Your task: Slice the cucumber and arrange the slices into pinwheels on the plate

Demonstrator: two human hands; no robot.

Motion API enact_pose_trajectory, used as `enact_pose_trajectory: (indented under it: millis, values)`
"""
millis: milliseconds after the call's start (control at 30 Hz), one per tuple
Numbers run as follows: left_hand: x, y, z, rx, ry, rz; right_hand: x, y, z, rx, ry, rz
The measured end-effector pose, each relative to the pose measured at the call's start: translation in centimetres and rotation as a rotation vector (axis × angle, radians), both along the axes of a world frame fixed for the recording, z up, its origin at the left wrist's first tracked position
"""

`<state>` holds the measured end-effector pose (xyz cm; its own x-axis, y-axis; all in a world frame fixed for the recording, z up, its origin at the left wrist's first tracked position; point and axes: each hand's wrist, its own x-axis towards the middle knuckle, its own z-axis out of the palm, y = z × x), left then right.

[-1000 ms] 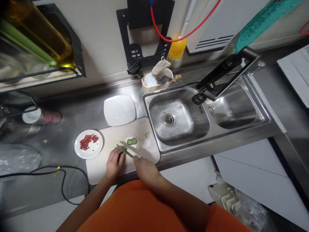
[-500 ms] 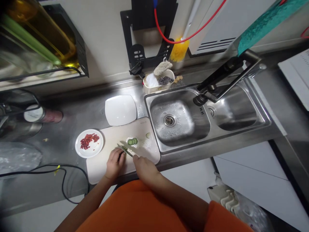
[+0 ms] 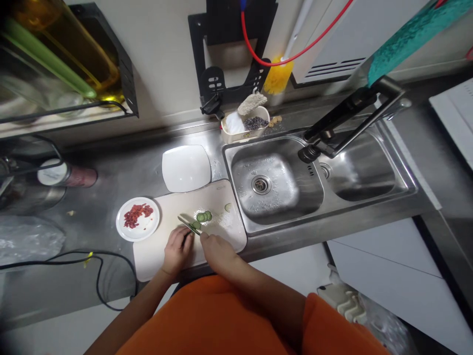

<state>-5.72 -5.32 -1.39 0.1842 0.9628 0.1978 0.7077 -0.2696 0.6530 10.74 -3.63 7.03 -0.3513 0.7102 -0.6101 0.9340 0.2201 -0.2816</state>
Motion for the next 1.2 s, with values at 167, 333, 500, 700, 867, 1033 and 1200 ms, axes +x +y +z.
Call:
enact_pose_trajectory:
  millis: [167,333,500,700,867,1033,1200]
  values:
    - [0.0,-0.1,0.0,-0.011,0.006,0.001,-0.8,0.1,-1.2,0.026,0.006,-0.013]
    - [0.0,-0.1,-0.2,-0.002,0.018,-0.008,-0.9,-0.2,-2.0,0.061,0.015,-0.022]
    - [-0.4,-0.8,0.0,-0.05,0.117,-0.024,-0.7,-0.4,-1.9,0.045,0.03,-0.034]
    - [-3.7,-3.2,0.9,-0.075,0.201,-0.038,-0.2,-0.6,-1.7,0.049,-0.002,-0.011]
    - [-9.2,-4.5,1.0,-0.036,0.333,0.078,1.1,-0.8,-1.2,0.106,-0.058,0.056]
    - [-12.1,-4.9,0.5,-0.058,0.434,0.114,2.9,-0.6,-0.4,0.15,0.011,0.133]
    - [-11.3,-4.9,0.4,-0.053,0.465,0.166,4.4,-0.6,-0.1,0.239,0.033,0.168]
